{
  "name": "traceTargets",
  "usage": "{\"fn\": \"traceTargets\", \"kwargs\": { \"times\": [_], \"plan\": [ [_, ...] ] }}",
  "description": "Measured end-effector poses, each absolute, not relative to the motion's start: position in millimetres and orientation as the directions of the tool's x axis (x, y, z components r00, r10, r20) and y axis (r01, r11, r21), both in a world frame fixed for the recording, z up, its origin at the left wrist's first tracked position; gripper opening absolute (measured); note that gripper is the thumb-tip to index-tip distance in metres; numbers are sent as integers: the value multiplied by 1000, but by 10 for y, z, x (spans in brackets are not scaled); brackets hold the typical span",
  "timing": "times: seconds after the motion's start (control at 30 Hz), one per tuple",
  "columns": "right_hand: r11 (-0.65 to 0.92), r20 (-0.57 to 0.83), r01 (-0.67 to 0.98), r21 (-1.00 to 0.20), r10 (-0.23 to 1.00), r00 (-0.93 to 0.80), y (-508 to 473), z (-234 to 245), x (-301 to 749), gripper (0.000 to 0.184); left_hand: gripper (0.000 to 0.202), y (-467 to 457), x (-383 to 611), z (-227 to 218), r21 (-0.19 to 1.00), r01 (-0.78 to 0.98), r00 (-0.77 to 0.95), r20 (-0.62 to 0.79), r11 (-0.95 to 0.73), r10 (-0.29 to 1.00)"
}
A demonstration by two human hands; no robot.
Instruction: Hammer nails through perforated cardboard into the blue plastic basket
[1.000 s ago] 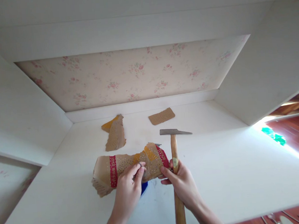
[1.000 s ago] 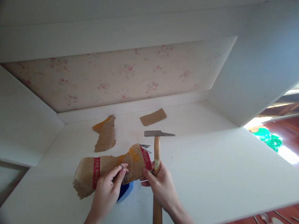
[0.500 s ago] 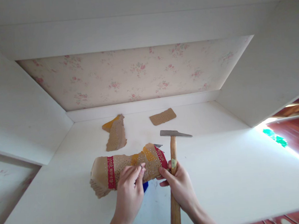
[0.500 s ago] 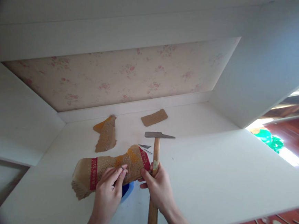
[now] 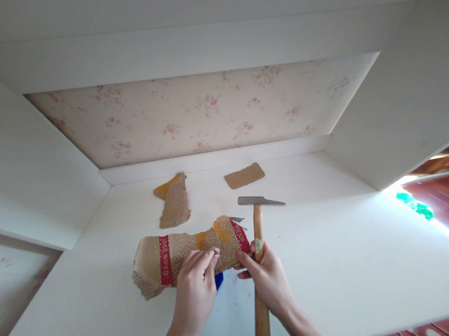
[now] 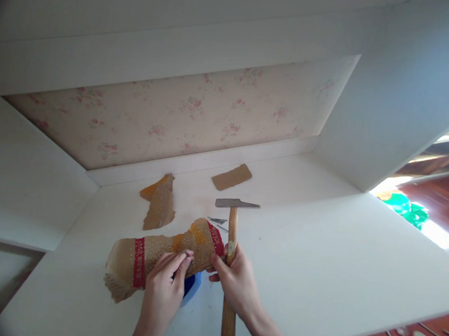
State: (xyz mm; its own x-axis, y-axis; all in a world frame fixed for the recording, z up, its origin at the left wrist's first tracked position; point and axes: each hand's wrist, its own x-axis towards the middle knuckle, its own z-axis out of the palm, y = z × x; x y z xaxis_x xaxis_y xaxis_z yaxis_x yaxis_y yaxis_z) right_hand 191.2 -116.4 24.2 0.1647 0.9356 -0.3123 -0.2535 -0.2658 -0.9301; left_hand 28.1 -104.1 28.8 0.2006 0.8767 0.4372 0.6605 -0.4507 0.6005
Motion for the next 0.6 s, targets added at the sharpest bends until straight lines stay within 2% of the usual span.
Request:
{"fn": "traceTargets", "kwargs": {
  "times": [0.4, 0.6],
  "plan": [
    [-270, -316, -253, -929, 934, 164, -1130, 208, 1943, 34, 20, -1027, 260, 231, 623, 656, 184, 417, -427, 890],
    [-269, -311, -229, -936, 935, 173, -1098, 245, 1937, 37, 19, -1013, 270, 205, 580, 665, 218, 453, -471, 865]
  ]
}}
